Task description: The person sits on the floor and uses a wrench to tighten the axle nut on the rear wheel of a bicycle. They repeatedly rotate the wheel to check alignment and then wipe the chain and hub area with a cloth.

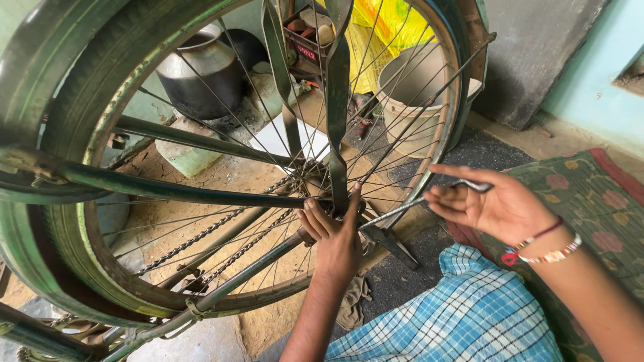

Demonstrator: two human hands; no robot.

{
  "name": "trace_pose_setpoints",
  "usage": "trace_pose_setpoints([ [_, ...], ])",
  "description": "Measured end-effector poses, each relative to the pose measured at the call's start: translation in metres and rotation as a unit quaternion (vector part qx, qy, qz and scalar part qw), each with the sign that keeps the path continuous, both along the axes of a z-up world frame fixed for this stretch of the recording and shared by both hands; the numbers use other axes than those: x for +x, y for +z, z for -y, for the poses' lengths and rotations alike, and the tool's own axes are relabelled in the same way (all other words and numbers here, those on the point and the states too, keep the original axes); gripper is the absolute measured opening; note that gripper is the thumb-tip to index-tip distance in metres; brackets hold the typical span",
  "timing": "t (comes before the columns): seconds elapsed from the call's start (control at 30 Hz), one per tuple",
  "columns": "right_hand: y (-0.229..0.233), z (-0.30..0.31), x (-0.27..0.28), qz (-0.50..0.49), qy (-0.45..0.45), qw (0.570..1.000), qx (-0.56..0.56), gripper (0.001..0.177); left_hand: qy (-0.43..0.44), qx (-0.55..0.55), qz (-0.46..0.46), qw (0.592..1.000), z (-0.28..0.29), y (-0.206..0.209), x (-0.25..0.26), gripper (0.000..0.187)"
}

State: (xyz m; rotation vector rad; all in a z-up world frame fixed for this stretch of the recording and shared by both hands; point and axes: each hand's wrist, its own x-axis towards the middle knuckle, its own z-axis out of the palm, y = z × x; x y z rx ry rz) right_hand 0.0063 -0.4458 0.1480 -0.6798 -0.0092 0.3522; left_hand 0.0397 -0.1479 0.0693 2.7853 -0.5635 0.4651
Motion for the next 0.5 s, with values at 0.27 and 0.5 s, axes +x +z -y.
trace_pose_setpoints([
  [0.27, -0.016, 0.002, 0.038, -0.037, -0.110, 0.993, -0.023, 0.050, 0.025, -0.053, -0.021, 0.998, -0.001, -0.014, 0.002, 0.082],
  [0.5, -0.017, -0.001, 0.054, -0.048, -0.138, 0.989, -0.020, 0.049, 0.043, 0.014, 0.237, 0.971, -0.047, -0.047, 0.016, 0.084],
])
